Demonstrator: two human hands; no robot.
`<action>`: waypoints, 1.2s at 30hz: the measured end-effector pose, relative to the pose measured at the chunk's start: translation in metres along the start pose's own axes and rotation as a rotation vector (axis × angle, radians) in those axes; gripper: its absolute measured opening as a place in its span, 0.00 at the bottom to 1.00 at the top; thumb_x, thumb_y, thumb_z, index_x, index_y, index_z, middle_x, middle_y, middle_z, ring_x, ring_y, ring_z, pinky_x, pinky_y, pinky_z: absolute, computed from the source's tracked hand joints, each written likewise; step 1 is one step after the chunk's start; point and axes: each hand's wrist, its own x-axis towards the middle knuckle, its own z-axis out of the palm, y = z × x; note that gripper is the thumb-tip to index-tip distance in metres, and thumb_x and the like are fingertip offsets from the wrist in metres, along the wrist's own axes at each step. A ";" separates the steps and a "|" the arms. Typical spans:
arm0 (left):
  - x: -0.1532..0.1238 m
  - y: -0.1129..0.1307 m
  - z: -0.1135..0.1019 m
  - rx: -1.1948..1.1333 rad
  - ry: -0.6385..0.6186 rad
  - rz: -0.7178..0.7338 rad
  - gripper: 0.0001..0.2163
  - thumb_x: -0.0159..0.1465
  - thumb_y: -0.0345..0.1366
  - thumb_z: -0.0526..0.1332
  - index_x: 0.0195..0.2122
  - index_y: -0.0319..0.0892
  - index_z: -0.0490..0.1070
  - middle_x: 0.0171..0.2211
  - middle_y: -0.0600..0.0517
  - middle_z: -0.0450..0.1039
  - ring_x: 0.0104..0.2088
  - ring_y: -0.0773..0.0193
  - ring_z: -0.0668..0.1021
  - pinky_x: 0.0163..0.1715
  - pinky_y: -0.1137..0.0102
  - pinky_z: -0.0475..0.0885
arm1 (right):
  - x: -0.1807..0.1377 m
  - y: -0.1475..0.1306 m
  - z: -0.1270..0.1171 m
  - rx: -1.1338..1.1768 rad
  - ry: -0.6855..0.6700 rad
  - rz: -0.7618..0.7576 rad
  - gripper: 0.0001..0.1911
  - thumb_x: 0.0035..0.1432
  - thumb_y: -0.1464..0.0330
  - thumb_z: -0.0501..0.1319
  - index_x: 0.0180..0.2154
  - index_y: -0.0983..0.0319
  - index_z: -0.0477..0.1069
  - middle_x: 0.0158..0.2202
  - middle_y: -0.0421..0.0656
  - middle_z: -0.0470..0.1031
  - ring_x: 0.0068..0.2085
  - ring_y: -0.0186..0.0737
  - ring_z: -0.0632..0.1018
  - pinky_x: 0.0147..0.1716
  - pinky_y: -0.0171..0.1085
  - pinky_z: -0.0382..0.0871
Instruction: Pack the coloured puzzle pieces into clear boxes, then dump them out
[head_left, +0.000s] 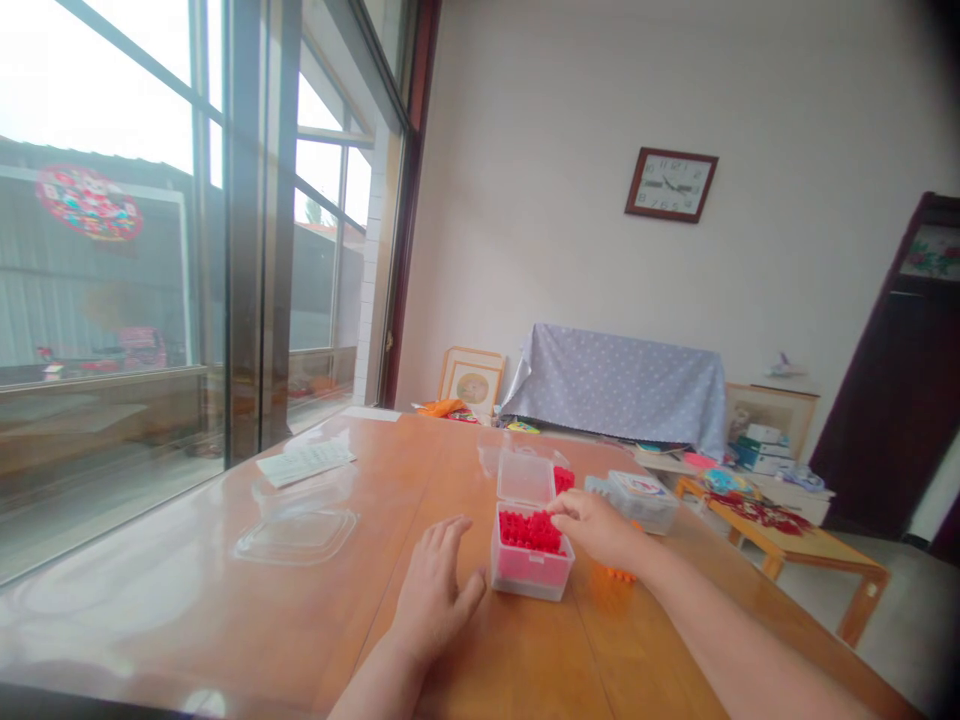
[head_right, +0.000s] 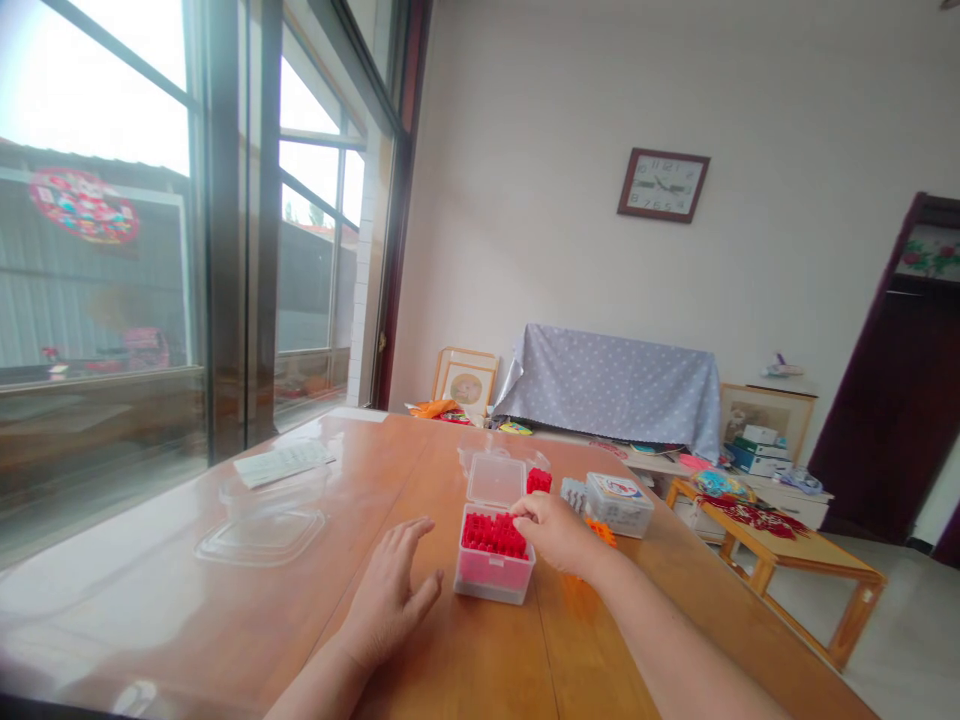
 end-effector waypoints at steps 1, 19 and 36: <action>0.000 0.000 0.000 0.005 -0.002 -0.003 0.24 0.62 0.36 0.58 0.61 0.45 0.62 0.58 0.42 0.68 0.60 0.49 0.70 0.60 0.52 0.66 | -0.001 0.001 0.000 -0.009 -0.008 0.002 0.10 0.58 0.67 0.56 0.35 0.62 0.76 0.36 0.43 0.78 0.39 0.41 0.76 0.41 0.38 0.66; 0.002 0.000 0.001 0.029 -0.021 -0.011 0.23 0.62 0.36 0.59 0.60 0.44 0.63 0.57 0.42 0.69 0.59 0.49 0.70 0.59 0.53 0.65 | -0.008 0.003 -0.001 -0.175 -0.047 -0.067 0.11 0.55 0.73 0.56 0.22 0.61 0.69 0.28 0.40 0.70 0.35 0.38 0.71 0.36 0.35 0.59; 0.001 -0.003 0.004 0.023 -0.022 0.002 0.23 0.61 0.35 0.59 0.59 0.45 0.64 0.56 0.43 0.69 0.57 0.48 0.71 0.56 0.52 0.68 | -0.008 -0.007 0.001 -0.289 -0.133 -0.102 0.12 0.53 0.73 0.57 0.20 0.60 0.72 0.26 0.40 0.69 0.34 0.38 0.70 0.37 0.35 0.57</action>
